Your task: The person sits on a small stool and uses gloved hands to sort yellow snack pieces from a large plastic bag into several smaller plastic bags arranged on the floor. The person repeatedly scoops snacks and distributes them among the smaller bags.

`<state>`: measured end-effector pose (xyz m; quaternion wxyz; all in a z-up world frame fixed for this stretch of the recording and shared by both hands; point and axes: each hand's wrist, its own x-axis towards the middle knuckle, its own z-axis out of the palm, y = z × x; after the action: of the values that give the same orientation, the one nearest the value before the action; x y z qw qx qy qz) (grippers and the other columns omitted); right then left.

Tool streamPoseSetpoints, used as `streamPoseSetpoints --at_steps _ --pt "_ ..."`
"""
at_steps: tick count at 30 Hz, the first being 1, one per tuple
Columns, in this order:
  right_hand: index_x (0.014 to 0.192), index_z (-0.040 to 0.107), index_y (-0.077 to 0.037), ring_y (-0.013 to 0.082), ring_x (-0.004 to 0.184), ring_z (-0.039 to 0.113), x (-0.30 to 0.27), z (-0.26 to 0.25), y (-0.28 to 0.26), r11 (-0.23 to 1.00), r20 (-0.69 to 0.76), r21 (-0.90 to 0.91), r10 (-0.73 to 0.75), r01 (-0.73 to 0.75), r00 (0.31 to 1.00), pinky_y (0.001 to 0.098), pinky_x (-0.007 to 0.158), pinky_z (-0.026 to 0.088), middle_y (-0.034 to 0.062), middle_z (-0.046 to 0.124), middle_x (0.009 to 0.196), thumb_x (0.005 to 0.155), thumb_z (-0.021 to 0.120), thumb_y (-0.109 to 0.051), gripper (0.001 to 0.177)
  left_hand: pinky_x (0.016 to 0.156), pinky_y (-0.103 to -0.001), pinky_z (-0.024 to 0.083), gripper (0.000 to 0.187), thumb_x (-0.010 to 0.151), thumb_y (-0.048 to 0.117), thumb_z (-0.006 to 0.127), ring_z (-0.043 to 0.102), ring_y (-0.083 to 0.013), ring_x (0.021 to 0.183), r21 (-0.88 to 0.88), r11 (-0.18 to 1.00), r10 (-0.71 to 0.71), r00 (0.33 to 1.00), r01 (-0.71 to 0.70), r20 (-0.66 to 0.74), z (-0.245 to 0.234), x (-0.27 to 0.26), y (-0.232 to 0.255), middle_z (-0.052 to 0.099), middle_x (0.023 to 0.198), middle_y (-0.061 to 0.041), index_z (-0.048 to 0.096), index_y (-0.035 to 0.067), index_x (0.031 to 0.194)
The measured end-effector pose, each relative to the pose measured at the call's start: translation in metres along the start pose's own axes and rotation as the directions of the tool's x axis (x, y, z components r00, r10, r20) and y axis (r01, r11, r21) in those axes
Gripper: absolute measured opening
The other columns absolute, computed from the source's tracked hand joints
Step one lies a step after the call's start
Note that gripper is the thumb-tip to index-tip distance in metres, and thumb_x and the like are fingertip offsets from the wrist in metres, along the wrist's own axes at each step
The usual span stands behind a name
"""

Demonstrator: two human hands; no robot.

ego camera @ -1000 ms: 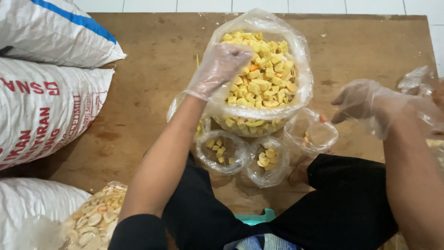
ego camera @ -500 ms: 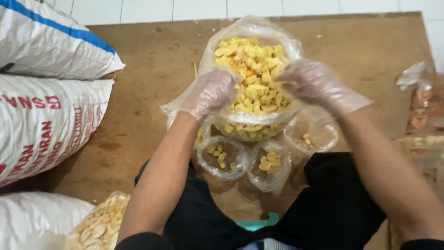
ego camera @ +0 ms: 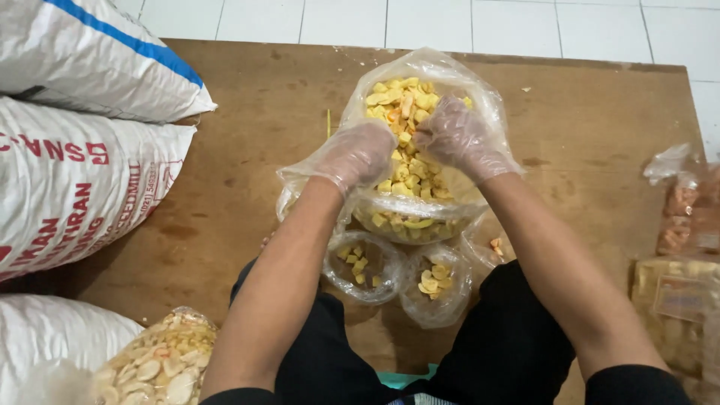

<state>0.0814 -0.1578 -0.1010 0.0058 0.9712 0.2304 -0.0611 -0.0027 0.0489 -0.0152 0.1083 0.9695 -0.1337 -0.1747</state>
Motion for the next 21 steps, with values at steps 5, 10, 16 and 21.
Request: streamPoseSetpoints --at_steps 5,10,16,21 --pt "0.103 0.082 -0.027 0.0310 0.097 0.075 0.017 0.031 0.000 0.997 0.048 0.036 0.074 -0.076 0.996 0.0391 0.079 0.063 0.0100 0.074 0.103 0.095 0.066 -0.044 0.024 0.095 -0.051 0.055 0.031 0.091 0.015 0.045 0.071 -0.0382 0.107 -0.096 0.995 -0.030 0.989 0.017 -0.142 0.026 0.015 -0.017 0.075 0.099 -0.018 0.075 0.008 0.095" --pt "0.092 0.081 -0.030 0.0314 0.095 0.074 0.008 0.007 -0.003 0.998 -0.038 0.054 -0.011 0.013 0.999 0.0402 0.081 0.061 0.0093 0.072 0.095 0.088 0.066 -0.049 0.025 0.098 -0.052 0.053 0.025 0.093 0.019 0.051 0.070 -0.0398 0.108 -0.215 0.976 -0.095 0.958 0.036 -0.272 0.012 0.016 -0.010 0.073 0.098 -0.017 0.071 0.005 0.097" --pt "0.099 0.078 -0.023 0.0324 0.103 0.071 -0.029 -0.052 0.002 0.974 -0.016 0.226 0.008 -0.004 1.000 0.0449 0.089 0.058 0.0097 0.075 0.094 0.090 0.066 -0.057 0.037 0.102 -0.049 0.048 0.036 0.098 0.027 0.037 0.066 -0.0313 0.110 -0.182 0.977 -0.177 0.903 0.113 -0.391 0.027 0.058 -0.004 0.070 0.102 -0.011 0.070 0.013 0.104" --pt "0.092 0.077 -0.021 0.0315 0.091 0.073 -0.043 -0.072 0.019 0.875 0.069 0.462 0.128 -0.145 0.989 0.0409 0.085 0.058 0.0080 0.075 0.087 0.093 0.078 -0.045 0.024 0.102 -0.053 0.049 0.046 0.103 0.036 0.034 0.070 -0.0376 0.109 -0.312 0.933 -0.277 0.909 0.177 -0.313 0.037 0.064 0.001 0.074 0.102 -0.016 0.069 0.006 0.101"
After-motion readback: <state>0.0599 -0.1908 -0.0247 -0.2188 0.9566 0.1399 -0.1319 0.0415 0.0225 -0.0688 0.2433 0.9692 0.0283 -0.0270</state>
